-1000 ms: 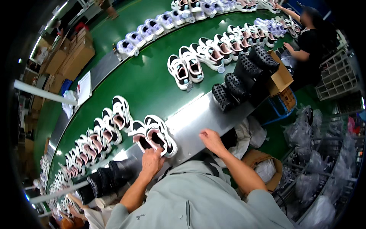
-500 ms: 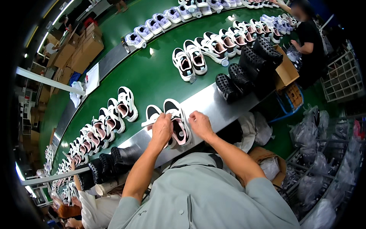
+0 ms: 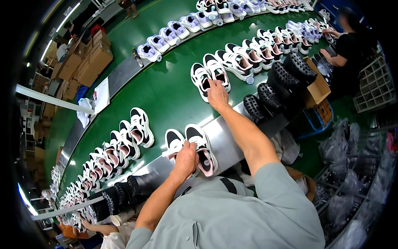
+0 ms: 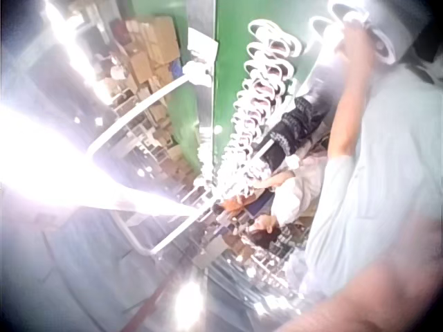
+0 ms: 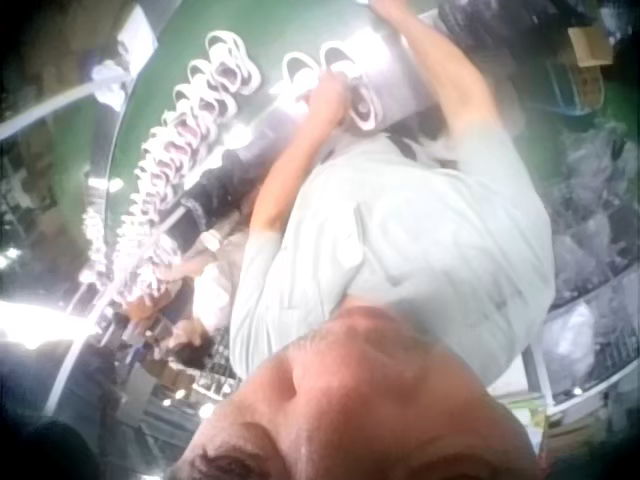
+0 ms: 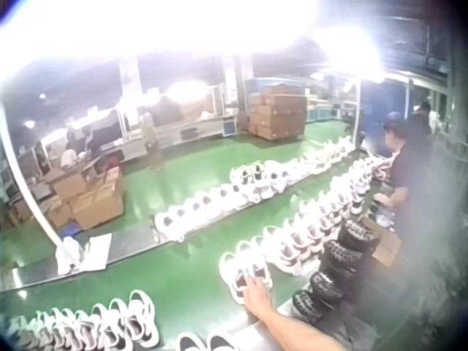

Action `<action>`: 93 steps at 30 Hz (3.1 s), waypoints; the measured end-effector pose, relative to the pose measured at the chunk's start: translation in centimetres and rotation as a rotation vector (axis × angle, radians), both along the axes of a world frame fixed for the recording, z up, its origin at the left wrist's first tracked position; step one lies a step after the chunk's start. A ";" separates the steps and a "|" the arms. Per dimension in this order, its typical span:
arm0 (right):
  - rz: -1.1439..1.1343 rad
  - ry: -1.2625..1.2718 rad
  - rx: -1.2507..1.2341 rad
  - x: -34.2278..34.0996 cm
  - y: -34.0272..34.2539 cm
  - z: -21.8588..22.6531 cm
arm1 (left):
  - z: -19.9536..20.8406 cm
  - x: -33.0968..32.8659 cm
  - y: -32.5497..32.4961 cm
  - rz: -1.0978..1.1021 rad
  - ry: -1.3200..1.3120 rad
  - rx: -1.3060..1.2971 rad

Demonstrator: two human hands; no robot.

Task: The person picks up and handles sneakers at a workstation, pulling on the straps and feeling the interior before placing them back on a conveyor belt.

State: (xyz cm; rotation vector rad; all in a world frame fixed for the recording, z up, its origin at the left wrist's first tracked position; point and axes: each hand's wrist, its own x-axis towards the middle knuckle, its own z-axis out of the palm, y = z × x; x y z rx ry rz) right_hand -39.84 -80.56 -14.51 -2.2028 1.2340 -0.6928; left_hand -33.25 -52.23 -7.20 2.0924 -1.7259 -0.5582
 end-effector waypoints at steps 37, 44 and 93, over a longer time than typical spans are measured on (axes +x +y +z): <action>0.200 0.160 0.177 -11.6 18.4 5.6 | -1.3 0.3 -4.7 0.529 0.960 0.294; 0.221 0.046 0.145 -12.9 18.6 3.3 | -6.1 -1.1 -4.8 0.666 1.102 0.091; 0.131 0.324 0.141 -15.3 15.2 2.0 | -4.6 -7.4 -6.0 0.303 0.435 0.111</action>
